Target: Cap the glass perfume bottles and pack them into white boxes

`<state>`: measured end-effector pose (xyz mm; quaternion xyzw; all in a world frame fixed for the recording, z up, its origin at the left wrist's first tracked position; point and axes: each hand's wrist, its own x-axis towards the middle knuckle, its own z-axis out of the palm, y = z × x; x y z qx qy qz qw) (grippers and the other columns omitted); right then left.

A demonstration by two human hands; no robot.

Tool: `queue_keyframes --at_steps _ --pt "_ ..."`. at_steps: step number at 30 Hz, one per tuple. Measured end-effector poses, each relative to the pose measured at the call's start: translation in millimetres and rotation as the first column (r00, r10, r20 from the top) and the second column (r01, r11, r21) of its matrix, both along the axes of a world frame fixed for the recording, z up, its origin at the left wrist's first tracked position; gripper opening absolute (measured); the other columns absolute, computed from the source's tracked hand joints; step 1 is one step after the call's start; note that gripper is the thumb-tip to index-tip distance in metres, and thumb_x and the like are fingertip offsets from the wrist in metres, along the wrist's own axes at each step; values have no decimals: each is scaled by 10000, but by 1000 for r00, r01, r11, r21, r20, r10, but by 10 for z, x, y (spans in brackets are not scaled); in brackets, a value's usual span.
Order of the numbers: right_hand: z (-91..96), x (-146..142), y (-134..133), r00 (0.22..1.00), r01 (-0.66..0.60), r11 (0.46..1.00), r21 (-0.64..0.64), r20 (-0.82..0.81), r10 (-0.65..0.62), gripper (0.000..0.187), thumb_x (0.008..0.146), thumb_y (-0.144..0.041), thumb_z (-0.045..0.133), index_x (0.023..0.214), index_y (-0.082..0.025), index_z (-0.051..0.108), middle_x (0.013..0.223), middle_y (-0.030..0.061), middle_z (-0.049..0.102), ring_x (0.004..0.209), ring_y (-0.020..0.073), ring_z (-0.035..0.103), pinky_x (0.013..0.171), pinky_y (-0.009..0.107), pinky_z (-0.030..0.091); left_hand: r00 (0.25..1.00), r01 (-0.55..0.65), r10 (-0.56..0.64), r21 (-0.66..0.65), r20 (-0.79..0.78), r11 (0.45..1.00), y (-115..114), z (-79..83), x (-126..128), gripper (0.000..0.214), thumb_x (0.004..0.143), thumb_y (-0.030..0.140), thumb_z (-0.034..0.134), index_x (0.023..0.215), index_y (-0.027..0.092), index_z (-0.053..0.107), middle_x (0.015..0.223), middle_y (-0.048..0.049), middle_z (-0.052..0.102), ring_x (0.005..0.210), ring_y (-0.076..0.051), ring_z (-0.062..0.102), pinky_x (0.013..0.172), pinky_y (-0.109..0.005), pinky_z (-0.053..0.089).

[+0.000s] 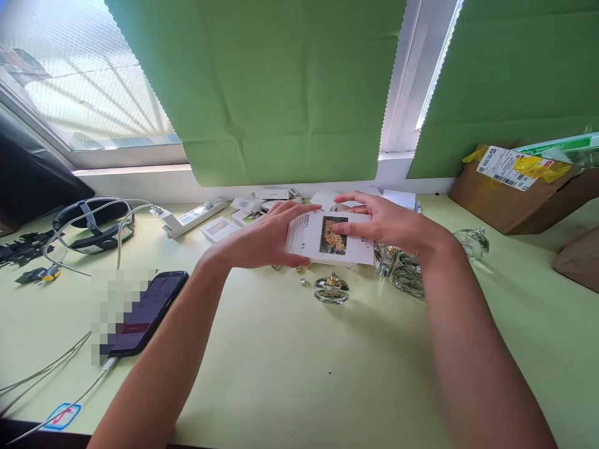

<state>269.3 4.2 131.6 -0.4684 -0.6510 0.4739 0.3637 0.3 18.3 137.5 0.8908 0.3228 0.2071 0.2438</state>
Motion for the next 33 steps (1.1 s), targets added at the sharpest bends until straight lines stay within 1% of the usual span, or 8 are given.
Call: queue_keyframes --at_steps 2,4,7,9,11,15,22,33 --pt "-1 44 23 1000 1 1000 5 18 -2 548 713 -225 816 1225 -362 673 1143 39 727 765 209 733 516 286 615 994 -1 7 -63 108 998 27 10 -37 909 691 412 815 1479 371 365 1450 -69 416 1338 -350 387 1087 -496 394" --pt "23 78 29 1000 -13 1000 13 -14 13 538 721 -211 804 1221 -359 672 1168 28 719 804 217 734 521 295 620 978 22 21 -201 209 979 67 20 -99 803 794 426 729 1493 360 339 1472 -74 425 1319 -328 441 1067 -488 425" --pt "66 110 20 997 -7 1000 13 -83 8 521 715 -182 803 1193 -350 683 1178 14 715 840 217 731 519 290 616 959 134 -25 -374 283 918 112 37 -185 595 920 398 580 1477 315 387 1371 -87 553 1242 -284 538 1015 -453 483" --pt "83 119 14 996 15 1000 7 -91 -14 524 699 -177 817 1180 -342 691 1183 16 712 844 215 730 525 288 613 949 205 -76 -416 306 886 118 50 -211 552 940 373 556 1467 302 409 1294 -86 618 1187 -264 582 997 -440 500" --pt "87 119 9 997 21 1000 22 -71 -19 517 705 -207 822 1188 -337 691 1196 22 706 856 217 730 538 289 614 945 223 -85 -433 315 873 110 61 -216 570 940 360 562 1480 302 391 1238 -83 654 1135 -255 613 973 -440 514" --pt "79 114 -3 1000 19 997 78 4 -20 481 735 -250 809 1192 -347 693 1201 12 702 880 209 726 554 264 610 962 171 -58 -423 267 890 96 71 -210 607 927 358 584 1492 295 372 1171 -78 685 1125 -263 621 959 -451 516" --pt "103 116 -50 999 -31 999 19 37 30 451 696 -172 821 1105 -348 746 1118 6 734 888 240 727 609 312 616 967 189 -90 -435 237 880 92 82 -226 597 897 359 619 1456 302 417 1171 -85 682 1119 -263 628 891 -400 542" --pt "94 139 -37 986 -111 991 78 134 100 415 766 -246 770 1152 -392 723 1133 -11 729 869 214 719 535 251 579 966 221 -134 -441 220 870 75 98 -227 607 890 349 619 1459 284 418 1172 -104 678 1087 -267 638 811 -380 550"
